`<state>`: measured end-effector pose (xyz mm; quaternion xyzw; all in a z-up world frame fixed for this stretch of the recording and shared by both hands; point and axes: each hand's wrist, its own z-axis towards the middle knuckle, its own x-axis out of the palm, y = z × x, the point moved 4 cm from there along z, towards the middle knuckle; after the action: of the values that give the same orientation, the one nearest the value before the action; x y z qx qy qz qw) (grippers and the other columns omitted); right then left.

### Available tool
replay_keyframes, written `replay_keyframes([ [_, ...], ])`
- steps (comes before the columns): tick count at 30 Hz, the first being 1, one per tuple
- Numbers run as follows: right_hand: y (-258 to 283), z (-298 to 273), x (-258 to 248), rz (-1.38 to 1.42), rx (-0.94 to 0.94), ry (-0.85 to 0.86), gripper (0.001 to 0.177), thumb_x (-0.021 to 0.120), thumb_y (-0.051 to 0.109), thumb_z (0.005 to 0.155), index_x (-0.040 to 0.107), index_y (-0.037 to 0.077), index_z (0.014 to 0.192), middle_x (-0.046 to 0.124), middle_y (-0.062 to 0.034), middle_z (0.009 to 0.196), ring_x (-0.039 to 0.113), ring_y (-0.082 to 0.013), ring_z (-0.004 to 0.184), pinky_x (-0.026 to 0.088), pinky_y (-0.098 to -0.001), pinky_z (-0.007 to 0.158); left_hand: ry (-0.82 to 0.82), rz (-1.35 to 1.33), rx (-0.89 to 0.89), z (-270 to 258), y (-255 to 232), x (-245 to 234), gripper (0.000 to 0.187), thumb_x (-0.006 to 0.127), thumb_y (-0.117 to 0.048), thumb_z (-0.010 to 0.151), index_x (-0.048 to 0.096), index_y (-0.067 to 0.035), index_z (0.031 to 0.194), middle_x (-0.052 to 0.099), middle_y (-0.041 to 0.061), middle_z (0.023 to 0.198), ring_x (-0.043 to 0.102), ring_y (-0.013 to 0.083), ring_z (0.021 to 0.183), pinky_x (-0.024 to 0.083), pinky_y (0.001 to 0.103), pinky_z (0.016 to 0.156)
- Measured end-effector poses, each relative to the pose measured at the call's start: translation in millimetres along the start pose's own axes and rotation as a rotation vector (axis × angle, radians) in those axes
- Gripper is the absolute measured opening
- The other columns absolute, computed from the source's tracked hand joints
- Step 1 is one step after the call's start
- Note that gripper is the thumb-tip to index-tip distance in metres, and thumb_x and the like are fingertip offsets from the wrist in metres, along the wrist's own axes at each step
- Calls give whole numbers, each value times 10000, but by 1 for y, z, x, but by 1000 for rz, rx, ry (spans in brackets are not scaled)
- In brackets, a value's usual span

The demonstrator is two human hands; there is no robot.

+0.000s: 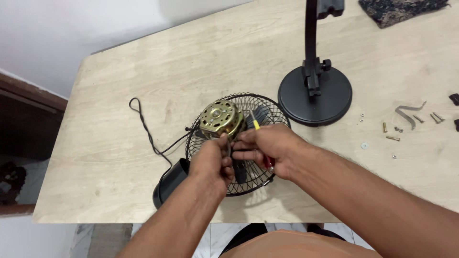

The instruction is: The person uses a screwdriver to tighten screws on the central motor housing of a disassembled electric fan. They repeatedly adjust the fan blades and motor while working on the tabletop.

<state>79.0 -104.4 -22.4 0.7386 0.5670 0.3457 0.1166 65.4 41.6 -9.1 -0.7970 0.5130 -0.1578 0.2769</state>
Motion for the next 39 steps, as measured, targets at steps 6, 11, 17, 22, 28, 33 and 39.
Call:
replay_keyframes([
  [6,2,11,2,40,47,43,223,586,102,977,677,-34,1128,769,-171,1109,785,-268,1009,409,-167,362,41,28,-50,5,-7,1,259,646,-282,982,538,-173,773,444,-75,632,383,49,510,301,215,450],
  [11,-4,17,-5,40,1,-16,186,634,61,947,675,-41,1098,782,-205,1075,800,-285,997,389,-181,353,98,170,-61,-2,-9,-5,261,659,-294,976,539,-173,778,433,-76,637,390,49,518,329,216,464],
  [17,-11,16,-9,12,-8,-18,135,636,63,947,665,-27,1043,787,-192,1040,798,-255,994,331,-200,350,30,252,-33,-9,-8,-13,143,676,-210,954,622,-135,845,490,-50,667,438,59,557,358,218,488],
  [22,-14,10,-11,11,-1,-70,136,621,65,963,684,-29,1039,775,-166,987,796,-224,976,348,-196,386,34,206,-16,-13,-3,-21,150,707,-196,936,620,-105,854,487,-33,673,462,77,565,375,232,484],
  [28,-21,2,-2,48,-26,-102,160,601,0,935,686,-19,1069,779,-130,982,792,-178,961,345,-207,393,-84,505,151,-28,-15,-20,240,791,-267,889,662,-65,863,574,-6,655,571,138,600,441,293,553],
  [33,-22,0,-3,-3,-54,-119,186,599,-33,923,669,-12,1095,784,-140,999,793,-184,950,351,-220,385,-416,1209,743,-60,-46,-20,302,760,-331,883,721,-116,1091,732,107,911,716,303,922,566,473,858],
  [39,-19,-2,-2,-52,-103,-160,143,565,-19,940,646,-1,1056,790,-150,963,792,-178,866,349,-220,377,-56,1381,1054,-59,-50,5,1000,842,-286,702,356,-227,1573,375,236,1473,452,460,1275,442,530,1018],
])
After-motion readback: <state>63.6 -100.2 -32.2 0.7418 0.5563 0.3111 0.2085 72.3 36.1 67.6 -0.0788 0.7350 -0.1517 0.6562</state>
